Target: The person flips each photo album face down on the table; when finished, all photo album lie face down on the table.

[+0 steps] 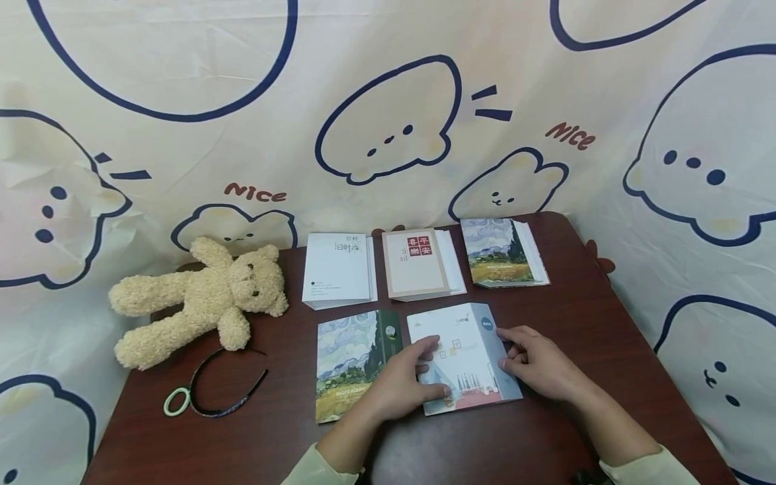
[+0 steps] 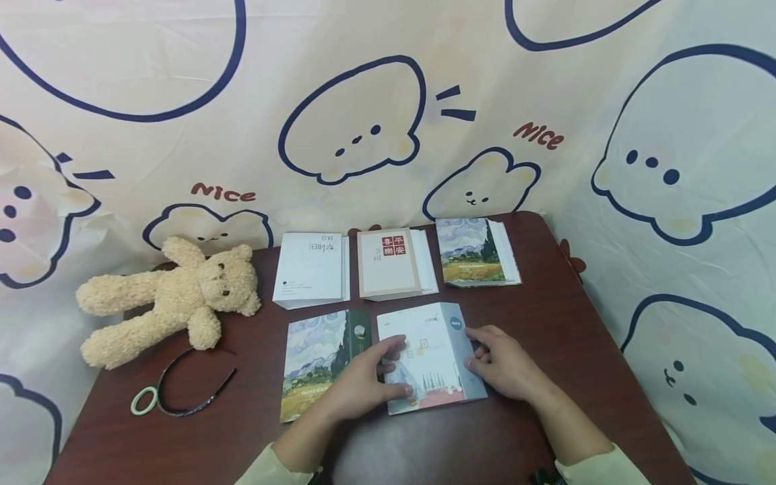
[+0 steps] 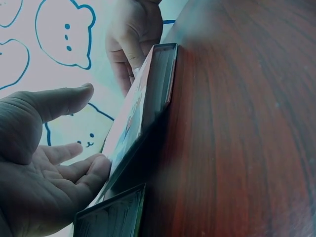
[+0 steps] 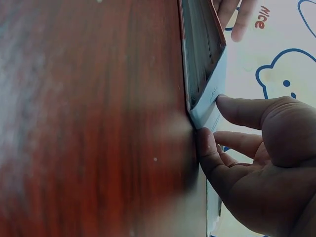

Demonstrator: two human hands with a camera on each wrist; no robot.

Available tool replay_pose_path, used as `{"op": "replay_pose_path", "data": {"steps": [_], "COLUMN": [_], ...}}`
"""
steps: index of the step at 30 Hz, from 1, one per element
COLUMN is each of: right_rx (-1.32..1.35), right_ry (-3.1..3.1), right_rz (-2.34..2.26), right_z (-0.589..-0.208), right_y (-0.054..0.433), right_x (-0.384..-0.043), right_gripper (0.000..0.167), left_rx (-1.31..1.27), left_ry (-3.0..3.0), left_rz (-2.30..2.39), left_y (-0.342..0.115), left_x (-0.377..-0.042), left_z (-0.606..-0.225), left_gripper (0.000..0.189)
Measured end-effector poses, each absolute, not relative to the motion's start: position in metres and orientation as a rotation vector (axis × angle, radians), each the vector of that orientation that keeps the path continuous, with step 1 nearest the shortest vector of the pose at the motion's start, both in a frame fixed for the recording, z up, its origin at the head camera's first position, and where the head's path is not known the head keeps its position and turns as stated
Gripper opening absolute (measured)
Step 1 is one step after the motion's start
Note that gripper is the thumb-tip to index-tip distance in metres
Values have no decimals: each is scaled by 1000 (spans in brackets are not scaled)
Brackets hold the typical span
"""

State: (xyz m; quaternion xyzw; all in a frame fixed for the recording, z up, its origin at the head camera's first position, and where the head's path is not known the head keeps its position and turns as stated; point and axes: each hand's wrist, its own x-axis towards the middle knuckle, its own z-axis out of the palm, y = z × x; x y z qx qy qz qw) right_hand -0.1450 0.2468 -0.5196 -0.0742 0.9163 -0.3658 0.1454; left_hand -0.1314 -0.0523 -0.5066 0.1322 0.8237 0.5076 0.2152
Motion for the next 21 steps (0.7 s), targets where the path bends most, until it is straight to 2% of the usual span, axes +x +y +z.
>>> {"op": "replay_pose_path", "data": {"steps": [21], "right_rx": [-233], "right_ry": [2642], "right_rz": [-1053], "right_z": [-520], "right_y": [241], "right_x": [-152], "right_gripper": [60], "left_rx": [346], "left_ry": [2345], "left_rz": [1347], "left_y": [-53], "left_x": [-143], "left_z": [-506], "left_gripper": [81]}}
